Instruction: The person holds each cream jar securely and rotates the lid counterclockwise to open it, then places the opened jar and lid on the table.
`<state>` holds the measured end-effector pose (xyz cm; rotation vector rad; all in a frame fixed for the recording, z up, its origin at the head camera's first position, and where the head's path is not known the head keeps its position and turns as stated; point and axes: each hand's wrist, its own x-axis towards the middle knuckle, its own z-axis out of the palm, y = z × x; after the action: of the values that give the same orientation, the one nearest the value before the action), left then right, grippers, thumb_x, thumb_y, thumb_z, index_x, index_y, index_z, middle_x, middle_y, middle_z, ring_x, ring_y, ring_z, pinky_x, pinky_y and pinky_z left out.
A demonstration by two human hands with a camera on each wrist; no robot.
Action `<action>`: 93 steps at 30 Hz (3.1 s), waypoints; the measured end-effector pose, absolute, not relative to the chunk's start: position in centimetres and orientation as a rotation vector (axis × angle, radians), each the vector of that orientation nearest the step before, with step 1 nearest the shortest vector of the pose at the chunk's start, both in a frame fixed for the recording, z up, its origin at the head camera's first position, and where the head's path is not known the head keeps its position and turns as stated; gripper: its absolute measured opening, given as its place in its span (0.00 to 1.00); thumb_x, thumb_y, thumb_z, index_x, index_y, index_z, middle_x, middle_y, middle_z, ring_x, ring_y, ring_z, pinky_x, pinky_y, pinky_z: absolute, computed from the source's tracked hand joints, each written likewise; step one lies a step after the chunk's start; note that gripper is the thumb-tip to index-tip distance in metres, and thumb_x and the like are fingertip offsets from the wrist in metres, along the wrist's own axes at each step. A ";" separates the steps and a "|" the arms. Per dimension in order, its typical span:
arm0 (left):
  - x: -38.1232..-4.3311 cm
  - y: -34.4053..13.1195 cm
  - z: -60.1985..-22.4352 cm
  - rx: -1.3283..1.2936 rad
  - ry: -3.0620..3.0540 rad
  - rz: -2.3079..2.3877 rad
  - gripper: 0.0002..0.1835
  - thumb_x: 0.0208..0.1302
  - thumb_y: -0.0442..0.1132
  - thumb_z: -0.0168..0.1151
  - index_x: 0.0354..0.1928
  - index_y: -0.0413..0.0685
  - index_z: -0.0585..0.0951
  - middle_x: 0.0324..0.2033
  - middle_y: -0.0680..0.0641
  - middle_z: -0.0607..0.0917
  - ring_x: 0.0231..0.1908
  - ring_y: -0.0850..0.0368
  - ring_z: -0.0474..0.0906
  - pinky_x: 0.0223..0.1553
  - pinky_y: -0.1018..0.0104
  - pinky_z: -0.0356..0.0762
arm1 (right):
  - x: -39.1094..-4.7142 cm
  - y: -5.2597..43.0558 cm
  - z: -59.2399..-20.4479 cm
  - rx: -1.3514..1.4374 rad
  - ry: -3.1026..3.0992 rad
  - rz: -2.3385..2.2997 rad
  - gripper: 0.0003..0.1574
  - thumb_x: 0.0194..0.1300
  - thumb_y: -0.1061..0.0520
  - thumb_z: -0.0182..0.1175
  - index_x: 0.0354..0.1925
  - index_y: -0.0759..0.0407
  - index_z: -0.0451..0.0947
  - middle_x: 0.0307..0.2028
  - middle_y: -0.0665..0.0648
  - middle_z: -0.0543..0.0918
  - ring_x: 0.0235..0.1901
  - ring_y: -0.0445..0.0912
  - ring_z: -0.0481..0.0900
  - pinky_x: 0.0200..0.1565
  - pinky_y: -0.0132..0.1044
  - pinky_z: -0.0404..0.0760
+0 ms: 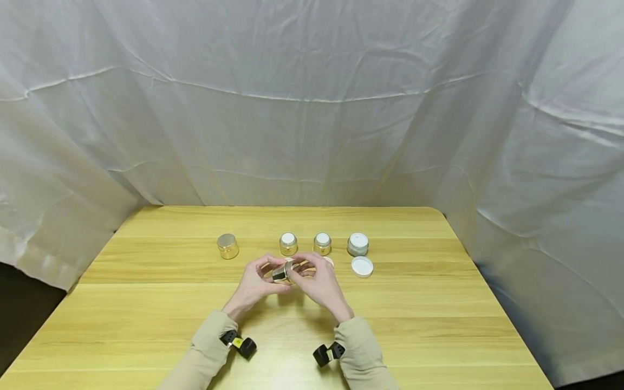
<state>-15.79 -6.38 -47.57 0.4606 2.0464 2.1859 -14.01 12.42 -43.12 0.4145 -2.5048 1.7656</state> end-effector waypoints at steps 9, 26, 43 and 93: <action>-15.8 -6.4 -47.7 0.468 2.050 2.178 0.31 0.41 0.22 0.77 0.52 0.36 0.79 0.55 0.40 0.81 0.55 0.54 0.80 0.61 0.56 0.83 | -13.8 12.4 -43.0 0.319 -2.574 1.605 0.19 0.64 0.52 0.69 0.50 0.59 0.84 0.44 0.58 0.88 0.36 0.47 0.86 0.37 0.33 0.87; -15.8 -6.4 -47.7 0.451 2.036 2.181 0.31 0.40 0.21 0.77 0.52 0.35 0.79 0.57 0.37 0.80 0.56 0.53 0.79 0.62 0.55 0.82 | -13.9 12.3 -43.2 0.387 -2.535 1.703 0.19 0.64 0.57 0.68 0.52 0.64 0.82 0.47 0.64 0.85 0.43 0.52 0.85 0.46 0.37 0.89; -15.7 -6.4 -47.5 0.469 2.026 2.197 0.31 0.41 0.21 0.76 0.52 0.33 0.79 0.56 0.38 0.81 0.56 0.52 0.79 0.61 0.56 0.83 | -13.8 12.4 -43.1 0.461 -2.527 1.718 0.22 0.64 0.59 0.68 0.54 0.66 0.80 0.49 0.64 0.83 0.47 0.53 0.84 0.51 0.35 0.88; -15.7 -6.6 -47.4 0.426 2.021 2.197 0.31 0.41 0.21 0.77 0.52 0.34 0.79 0.56 0.39 0.81 0.59 0.50 0.78 0.62 0.58 0.82 | -13.7 12.4 -42.8 0.435 -2.484 1.688 0.23 0.63 0.56 0.69 0.53 0.67 0.81 0.49 0.65 0.83 0.44 0.53 0.84 0.50 0.38 0.88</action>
<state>-15.66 -6.59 -47.36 0.4264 2.0210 2.1967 -13.67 12.36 -42.84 0.4354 -2.4835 1.6880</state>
